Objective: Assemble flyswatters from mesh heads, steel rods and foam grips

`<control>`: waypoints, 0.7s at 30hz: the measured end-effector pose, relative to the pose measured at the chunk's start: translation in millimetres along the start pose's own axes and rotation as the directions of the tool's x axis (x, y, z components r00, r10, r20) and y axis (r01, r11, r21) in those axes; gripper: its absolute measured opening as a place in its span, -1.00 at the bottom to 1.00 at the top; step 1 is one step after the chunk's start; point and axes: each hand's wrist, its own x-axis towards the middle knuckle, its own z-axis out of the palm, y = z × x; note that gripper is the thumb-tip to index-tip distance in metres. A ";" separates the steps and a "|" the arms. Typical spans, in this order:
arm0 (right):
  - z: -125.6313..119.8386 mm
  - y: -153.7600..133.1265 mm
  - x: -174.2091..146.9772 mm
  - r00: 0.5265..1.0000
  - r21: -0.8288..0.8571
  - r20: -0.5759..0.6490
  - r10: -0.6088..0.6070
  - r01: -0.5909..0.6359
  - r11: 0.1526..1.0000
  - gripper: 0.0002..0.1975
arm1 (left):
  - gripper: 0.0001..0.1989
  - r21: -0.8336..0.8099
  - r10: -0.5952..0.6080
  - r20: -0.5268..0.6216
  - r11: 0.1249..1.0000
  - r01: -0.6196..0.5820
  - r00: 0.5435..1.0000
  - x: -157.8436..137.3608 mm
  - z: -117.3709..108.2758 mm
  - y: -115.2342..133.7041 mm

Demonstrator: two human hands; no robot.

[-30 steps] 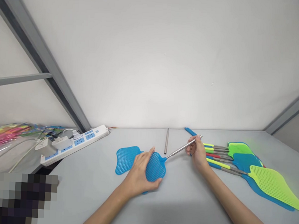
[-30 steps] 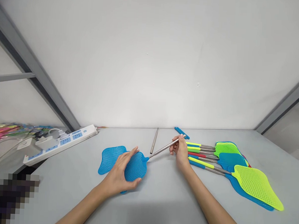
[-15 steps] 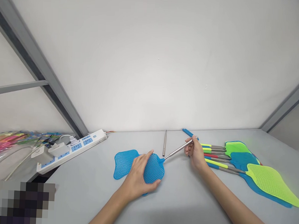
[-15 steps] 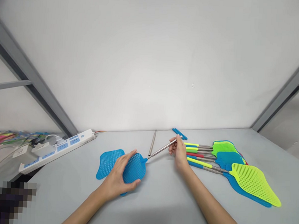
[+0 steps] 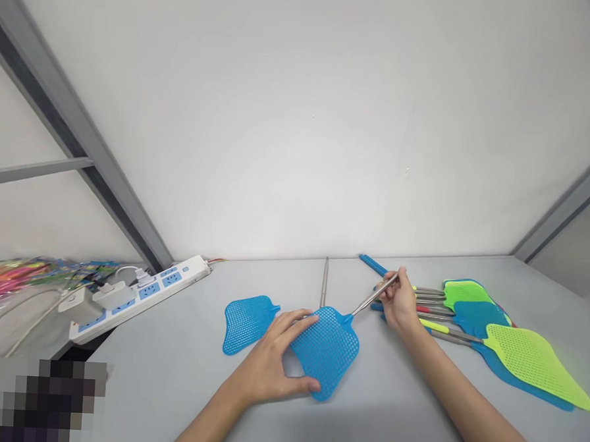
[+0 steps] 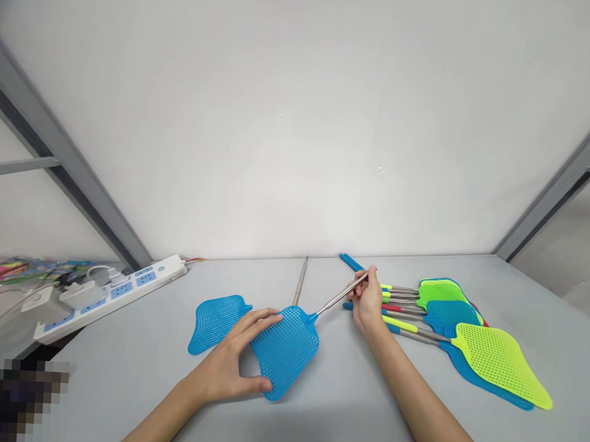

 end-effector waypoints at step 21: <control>5.9 7.2 -10.3 0.988 -0.137 -0.051 0.147 -0.153 0.979 -0.79 | -0.52 -0.113 0.161 -0.059 0.979 -0.167 0.985 -1.7 7.9 15.0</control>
